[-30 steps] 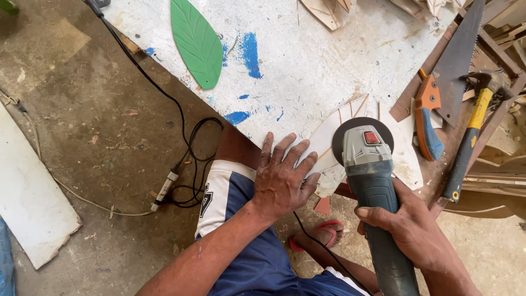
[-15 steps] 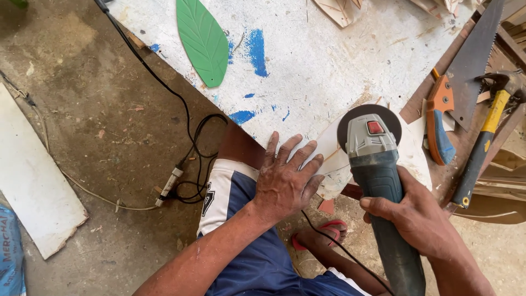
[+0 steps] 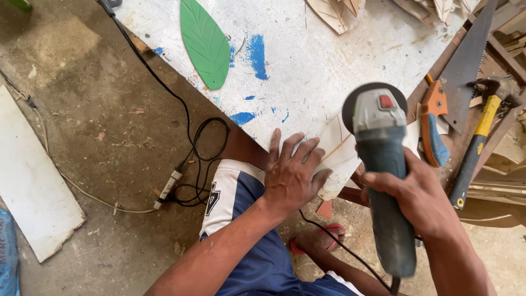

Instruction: Shaping and sanding the edges of wooden leaf cutouts using an angle grinder

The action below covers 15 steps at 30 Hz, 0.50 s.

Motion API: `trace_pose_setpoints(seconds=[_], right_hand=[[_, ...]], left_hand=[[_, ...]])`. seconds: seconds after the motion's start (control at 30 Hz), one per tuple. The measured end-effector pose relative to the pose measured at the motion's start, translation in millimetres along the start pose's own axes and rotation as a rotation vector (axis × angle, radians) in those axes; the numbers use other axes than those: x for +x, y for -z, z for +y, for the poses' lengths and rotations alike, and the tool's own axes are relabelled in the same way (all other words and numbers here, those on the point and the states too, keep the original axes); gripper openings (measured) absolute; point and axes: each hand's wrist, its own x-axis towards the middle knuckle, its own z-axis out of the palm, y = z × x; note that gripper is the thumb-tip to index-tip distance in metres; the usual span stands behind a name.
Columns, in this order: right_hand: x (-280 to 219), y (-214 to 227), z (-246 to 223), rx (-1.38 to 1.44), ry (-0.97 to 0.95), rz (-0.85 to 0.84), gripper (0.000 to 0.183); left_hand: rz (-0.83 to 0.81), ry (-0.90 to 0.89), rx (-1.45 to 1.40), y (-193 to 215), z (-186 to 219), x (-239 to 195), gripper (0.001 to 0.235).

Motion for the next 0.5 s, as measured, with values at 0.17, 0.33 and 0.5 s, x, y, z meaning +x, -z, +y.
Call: trace_pose_setpoints(seconds=[0.17,0.33,0.5], right_hand=[[-23.7,2.0,34.1,0.075,-0.048,0.074,0.046],[-34.2,-11.2,43.5,0.097,-0.114,0.031,0.048],[-33.3,-15.6,37.7,-0.022,-0.138,0.083,0.038]], left_hand=[[0.059,-0.027,-0.063,1.0,-4.0,-3.8,0.036],[0.107,-0.054,-0.114,3.7,-5.4,-10.6,0.022],[0.154,-0.064,-0.067,4.4,-3.8,-8.2,0.015]])
